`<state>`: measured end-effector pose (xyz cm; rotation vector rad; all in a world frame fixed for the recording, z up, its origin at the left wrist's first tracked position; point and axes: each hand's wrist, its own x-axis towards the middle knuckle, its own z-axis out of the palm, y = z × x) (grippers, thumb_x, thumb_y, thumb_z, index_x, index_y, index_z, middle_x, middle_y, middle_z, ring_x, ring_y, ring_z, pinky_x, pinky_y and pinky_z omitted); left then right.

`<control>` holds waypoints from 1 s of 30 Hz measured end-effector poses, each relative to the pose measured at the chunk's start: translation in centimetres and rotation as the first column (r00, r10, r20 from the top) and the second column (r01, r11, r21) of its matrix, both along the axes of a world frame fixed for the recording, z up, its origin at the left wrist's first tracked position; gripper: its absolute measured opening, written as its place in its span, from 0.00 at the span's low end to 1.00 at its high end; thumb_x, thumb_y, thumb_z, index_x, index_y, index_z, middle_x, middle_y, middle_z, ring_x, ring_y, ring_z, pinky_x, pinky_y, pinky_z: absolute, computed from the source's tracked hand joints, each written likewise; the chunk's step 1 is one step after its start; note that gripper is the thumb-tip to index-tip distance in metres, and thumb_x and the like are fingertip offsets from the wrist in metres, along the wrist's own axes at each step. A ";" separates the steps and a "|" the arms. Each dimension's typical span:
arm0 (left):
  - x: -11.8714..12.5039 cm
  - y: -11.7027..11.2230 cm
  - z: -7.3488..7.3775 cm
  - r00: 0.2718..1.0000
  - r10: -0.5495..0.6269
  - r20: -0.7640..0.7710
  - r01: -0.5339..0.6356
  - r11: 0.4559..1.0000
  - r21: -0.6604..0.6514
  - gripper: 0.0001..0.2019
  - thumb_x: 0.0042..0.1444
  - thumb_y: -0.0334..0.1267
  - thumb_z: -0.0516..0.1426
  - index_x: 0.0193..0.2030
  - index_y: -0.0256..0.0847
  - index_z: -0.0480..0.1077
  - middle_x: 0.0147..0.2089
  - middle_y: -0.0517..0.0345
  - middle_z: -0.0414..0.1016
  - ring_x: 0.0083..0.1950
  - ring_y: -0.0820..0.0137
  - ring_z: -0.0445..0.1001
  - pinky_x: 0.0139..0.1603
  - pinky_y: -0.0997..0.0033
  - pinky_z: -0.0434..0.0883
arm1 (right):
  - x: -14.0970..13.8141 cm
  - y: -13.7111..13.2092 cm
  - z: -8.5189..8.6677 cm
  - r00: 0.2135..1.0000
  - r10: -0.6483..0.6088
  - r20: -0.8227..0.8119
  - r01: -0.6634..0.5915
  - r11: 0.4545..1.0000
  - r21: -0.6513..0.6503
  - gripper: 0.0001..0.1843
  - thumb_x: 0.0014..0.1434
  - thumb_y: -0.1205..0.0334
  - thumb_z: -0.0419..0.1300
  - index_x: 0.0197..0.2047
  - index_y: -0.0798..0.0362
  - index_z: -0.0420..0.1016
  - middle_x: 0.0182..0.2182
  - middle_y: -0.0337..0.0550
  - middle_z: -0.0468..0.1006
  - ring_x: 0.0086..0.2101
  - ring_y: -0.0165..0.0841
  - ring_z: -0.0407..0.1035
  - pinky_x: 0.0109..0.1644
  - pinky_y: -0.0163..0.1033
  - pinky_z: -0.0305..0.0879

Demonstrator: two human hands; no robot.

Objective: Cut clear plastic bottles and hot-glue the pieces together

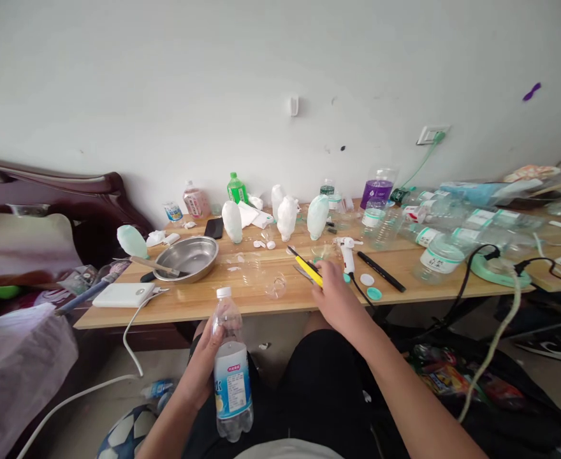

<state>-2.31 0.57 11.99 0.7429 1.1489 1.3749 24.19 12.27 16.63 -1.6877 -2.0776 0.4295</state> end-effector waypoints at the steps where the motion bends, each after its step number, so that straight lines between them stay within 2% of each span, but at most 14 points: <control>1: 0.2 -0.3 -0.4 0.999 -0.038 0.003 0.038 0.999 0.001 0.35 0.52 0.48 0.65 0.65 0.47 0.60 0.47 0.53 0.76 0.41 0.64 0.76 0.42 0.67 0.72 | 0.9 -2.0 -0.5 0.997 0.024 -0.072 -0.024 1.000 -0.010 0.23 0.66 0.63 0.50 0.63 0.52 0.54 0.58 0.54 0.67 0.58 0.40 0.64 0.58 0.44 0.64; 3: 0.4 -1.1 -1.3 0.992 -0.121 0.025 0.122 0.992 -0.011 0.36 0.49 0.42 0.68 0.64 0.47 0.62 0.49 0.53 0.75 0.44 0.65 0.75 0.45 0.68 0.71 | 2.4 -6.3 -1.9 0.919 0.087 -0.385 -0.150 0.979 -0.137 0.23 0.69 0.55 0.46 0.65 0.49 0.52 0.50 0.49 0.74 0.49 0.38 0.72 0.53 0.44 0.69; 5: 0.7 -1.7 -2.3 0.984 -0.165 0.068 0.168 0.985 -0.038 0.35 0.47 0.39 0.69 0.62 0.47 0.62 0.50 0.53 0.74 0.44 0.66 0.74 0.46 0.68 0.71 | 3.3 -10.2 -3.6 0.855 0.046 -0.516 -0.209 0.943 -0.261 0.25 0.69 0.50 0.44 0.66 0.47 0.54 0.50 0.50 0.74 0.48 0.37 0.73 0.54 0.44 0.69; 7: 0.8 -2.0 -3.0 0.979 -0.171 0.111 0.179 0.982 -0.065 0.35 0.47 0.38 0.69 0.62 0.47 0.62 0.49 0.53 0.74 0.43 0.67 0.74 0.45 0.68 0.70 | 3.6 -13.3 -5.0 0.874 0.026 -0.486 -0.195 0.934 -0.300 0.23 0.69 0.48 0.44 0.62 0.46 0.60 0.56 0.51 0.72 0.54 0.38 0.69 0.57 0.44 0.67; 10: 1.2 -2.2 -3.4 0.977 -0.171 0.129 0.183 0.979 -0.087 0.37 0.51 0.41 0.67 0.66 0.48 0.57 0.45 0.55 0.76 0.41 0.67 0.74 0.44 0.68 0.70 | 3.0 -15.6 -6.1 0.914 0.162 -0.373 -0.255 0.942 -0.217 0.16 0.67 0.52 0.50 0.55 0.47 0.65 0.54 0.51 0.73 0.54 0.40 0.70 0.56 0.44 0.69; 13: 1.9 -2.3 -3.5 0.990 -0.135 0.027 0.137 0.986 -0.091 0.39 0.54 0.44 0.64 0.69 0.50 0.52 0.48 0.55 0.75 0.46 0.64 0.74 0.48 0.66 0.70 | 2.5 -15.9 -6.7 0.926 0.303 -0.225 -0.333 0.937 -0.110 0.12 0.63 0.65 0.52 0.50 0.48 0.67 0.48 0.50 0.78 0.49 0.40 0.73 0.54 0.47 0.70; 16: 2.8 -2.7 -4.0 0.979 -0.086 -0.185 0.072 0.994 -0.082 0.36 0.50 0.44 0.66 0.65 0.45 0.59 0.52 0.53 0.74 0.51 0.60 0.73 0.54 0.64 0.68 | 2.3 -15.4 -7.1 0.926 0.376 -0.040 -0.376 0.926 -0.017 0.19 0.59 0.73 0.50 0.52 0.50 0.68 0.45 0.48 0.79 0.46 0.39 0.75 0.50 0.45 0.73; 18: 3.3 -2.9 -4.4 0.947 -0.079 -0.313 0.058 0.996 -0.074 0.30 0.51 0.45 0.65 0.59 0.41 0.65 0.50 0.51 0.75 0.51 0.58 0.72 0.54 0.63 0.67 | 2.1 -15.0 -6.9 0.899 0.430 0.087 -0.434 0.900 0.041 0.23 0.63 0.71 0.50 0.60 0.49 0.64 0.41 0.45 0.79 0.39 0.36 0.77 0.43 0.40 0.74; 21: 4.0 -3.2 -4.6 0.896 -0.071 -0.439 0.051 0.997 -0.058 0.23 0.55 0.48 0.62 0.54 0.39 0.67 0.47 0.50 0.75 0.49 0.58 0.73 0.53 0.62 0.67 | 1.6 -14.5 -5.8 0.821 0.490 0.293 -0.538 0.836 0.108 0.26 0.69 0.59 0.51 0.69 0.46 0.55 0.31 0.39 0.75 0.28 0.33 0.75 0.30 0.35 0.69; 23: 4.3 -3.3 -4.5 0.881 -0.054 -0.470 0.035 0.998 -0.050 0.22 0.56 0.48 0.61 0.53 0.39 0.68 0.47 0.51 0.76 0.49 0.58 0.73 0.52 0.63 0.67 | 1.1 -14.2 -5.1 0.779 0.474 0.410 -0.567 0.811 0.141 0.26 0.70 0.56 0.51 0.69 0.45 0.57 0.28 0.36 0.72 0.22 0.31 0.71 0.25 0.34 0.63; 25: 4.6 -3.2 -4.5 0.885 -0.042 -0.463 0.019 0.998 -0.055 0.20 0.55 0.45 0.61 0.53 0.39 0.68 0.46 0.51 0.76 0.48 0.59 0.73 0.52 0.63 0.67 | 0.8 -14.0 -4.6 0.759 0.426 0.492 -0.563 0.809 0.170 0.24 0.70 0.56 0.50 0.68 0.44 0.59 0.26 0.36 0.71 0.20 0.30 0.70 0.23 0.34 0.58; 30: 4.7 -2.9 -4.9 0.911 -0.049 -0.410 0.020 0.997 -0.075 0.23 0.46 0.32 0.62 0.51 0.37 0.68 0.43 0.53 0.76 0.45 0.62 0.73 0.49 0.66 0.68 | 0.6 -13.8 -4.5 0.737 0.363 0.570 -0.550 0.812 0.195 0.23 0.68 0.58 0.52 0.65 0.41 0.63 0.26 0.36 0.71 0.20 0.29 0.69 0.23 0.35 0.52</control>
